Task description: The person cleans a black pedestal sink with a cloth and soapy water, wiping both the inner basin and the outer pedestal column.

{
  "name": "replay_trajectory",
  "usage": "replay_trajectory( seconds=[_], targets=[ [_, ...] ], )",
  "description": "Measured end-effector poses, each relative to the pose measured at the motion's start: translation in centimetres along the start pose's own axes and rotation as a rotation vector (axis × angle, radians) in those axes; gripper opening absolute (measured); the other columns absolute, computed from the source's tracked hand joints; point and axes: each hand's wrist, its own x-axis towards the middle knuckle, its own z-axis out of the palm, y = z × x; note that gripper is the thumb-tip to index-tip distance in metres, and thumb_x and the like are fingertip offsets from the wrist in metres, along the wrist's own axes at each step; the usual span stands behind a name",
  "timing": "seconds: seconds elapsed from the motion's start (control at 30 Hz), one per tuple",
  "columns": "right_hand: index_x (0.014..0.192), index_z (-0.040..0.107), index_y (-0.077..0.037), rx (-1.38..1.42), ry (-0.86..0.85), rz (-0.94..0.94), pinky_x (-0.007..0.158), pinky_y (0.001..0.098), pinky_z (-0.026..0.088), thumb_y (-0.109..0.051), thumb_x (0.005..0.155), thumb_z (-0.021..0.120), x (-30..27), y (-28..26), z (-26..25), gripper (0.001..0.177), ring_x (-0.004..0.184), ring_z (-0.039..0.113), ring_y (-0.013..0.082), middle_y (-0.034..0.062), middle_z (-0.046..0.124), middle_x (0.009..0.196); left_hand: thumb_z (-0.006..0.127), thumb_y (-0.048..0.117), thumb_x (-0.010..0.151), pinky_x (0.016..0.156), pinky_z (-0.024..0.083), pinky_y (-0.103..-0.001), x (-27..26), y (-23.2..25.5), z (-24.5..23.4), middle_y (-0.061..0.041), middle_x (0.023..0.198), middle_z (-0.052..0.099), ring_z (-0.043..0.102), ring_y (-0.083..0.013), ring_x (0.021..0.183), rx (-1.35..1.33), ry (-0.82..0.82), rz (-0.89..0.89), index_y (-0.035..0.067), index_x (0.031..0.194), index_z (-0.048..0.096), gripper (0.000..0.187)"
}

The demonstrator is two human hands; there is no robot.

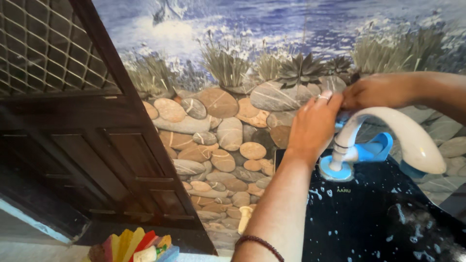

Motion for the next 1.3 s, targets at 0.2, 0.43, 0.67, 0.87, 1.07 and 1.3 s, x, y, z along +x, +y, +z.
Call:
replay_trajectory(
  seconds=[0.2, 0.43, 0.67, 0.87, 1.07, 1.3],
  targets=[
    [0.119, 0.073, -0.011, 0.145, -0.031, 0.157, 0.092, 0.0368, 0.056, -0.028, 0.097, 0.057, -1.2, -1.9, 1.5, 0.031, 0.103, 0.074, 0.0211, 0.0055, 0.078, 0.114, 0.05, 0.013, 0.102, 0.081, 0.058, -0.049, -4.8, -2.3, 3.4, -0.013, 0.107, 0.07, 0.071, -0.0337, 0.102, 0.164, -0.402, -0.028, 0.007, 0.121, 0.065, 0.025],
    [0.132, 0.065, -0.008, 0.761, 0.08, 0.405, 0.092, 0.0362, 0.057, -0.029, 0.099, 0.057, -1.8, -2.3, 3.2, 0.04, 0.105, 0.074, 0.0212, 0.0094, 0.079, 0.117, 0.053, 0.012, 0.097, 0.079, 0.063, -0.043, 0.6, -2.8, 1.5, -0.014, 0.126, 0.067, 0.074, -0.0345, 0.102, 0.233, -0.368, 0.191, 0.01, 0.113, 0.064, 0.02],
    [0.139, 0.063, -0.005, 0.256, 0.281, 0.247, 0.093, 0.0356, 0.062, -0.026, 0.099, 0.059, -1.2, 1.4, 2.3, 0.045, 0.1, 0.078, 0.0218, 0.0107, 0.081, 0.112, 0.056, 0.012, 0.097, 0.083, 0.064, -0.038, 4.7, -4.2, -1.1, -0.01, 0.143, 0.06, 0.073, -0.0305, 0.108, 0.186, 0.054, 0.378, 0.016, 0.114, 0.062, 0.018],
    [0.127, 0.072, 0.004, 0.928, 0.16, 0.216, 0.094, 0.0384, 0.061, -0.027, 0.104, 0.054, 1.5, 1.2, 4.3, 0.042, 0.1, 0.078, 0.0255, 0.0185, 0.081, 0.113, 0.06, 0.015, 0.091, 0.086, 0.058, -0.04, -4.3, -6.9, 0.5, -0.002, 0.136, 0.061, 0.067, -0.0261, 0.108, 0.358, -0.075, 0.403, 0.013, 0.098, 0.07, 0.012],
    [0.13, 0.071, 0.002, 0.972, -0.069, 0.381, 0.1, 0.0399, 0.054, -0.029, 0.106, 0.042, 1.3, -4.5, 0.2, 0.049, 0.113, 0.073, 0.028, 0.0195, 0.077, 0.126, 0.059, 0.012, 0.1, 0.086, 0.059, -0.044, -7.2, -7.4, -0.2, -0.009, 0.111, 0.065, 0.071, -0.0306, 0.101, 0.255, -0.199, -0.067, 0.008, 0.095, 0.071, 0.014],
    [0.128, 0.076, -0.001, 0.777, 0.065, 0.279, 0.11, 0.0389, 0.046, -0.035, 0.107, 0.044, 2.1, -8.4, -3.3, 0.052, 0.122, 0.073, 0.0299, 0.0194, 0.073, 0.13, 0.066, 0.01, 0.086, 0.078, 0.055, -0.046, -1.1, -2.7, -5.3, -0.01, 0.11, 0.065, 0.069, -0.0341, 0.092, -0.153, 0.201, -0.255, 0.01, 0.093, 0.075, 0.012]
  ],
)
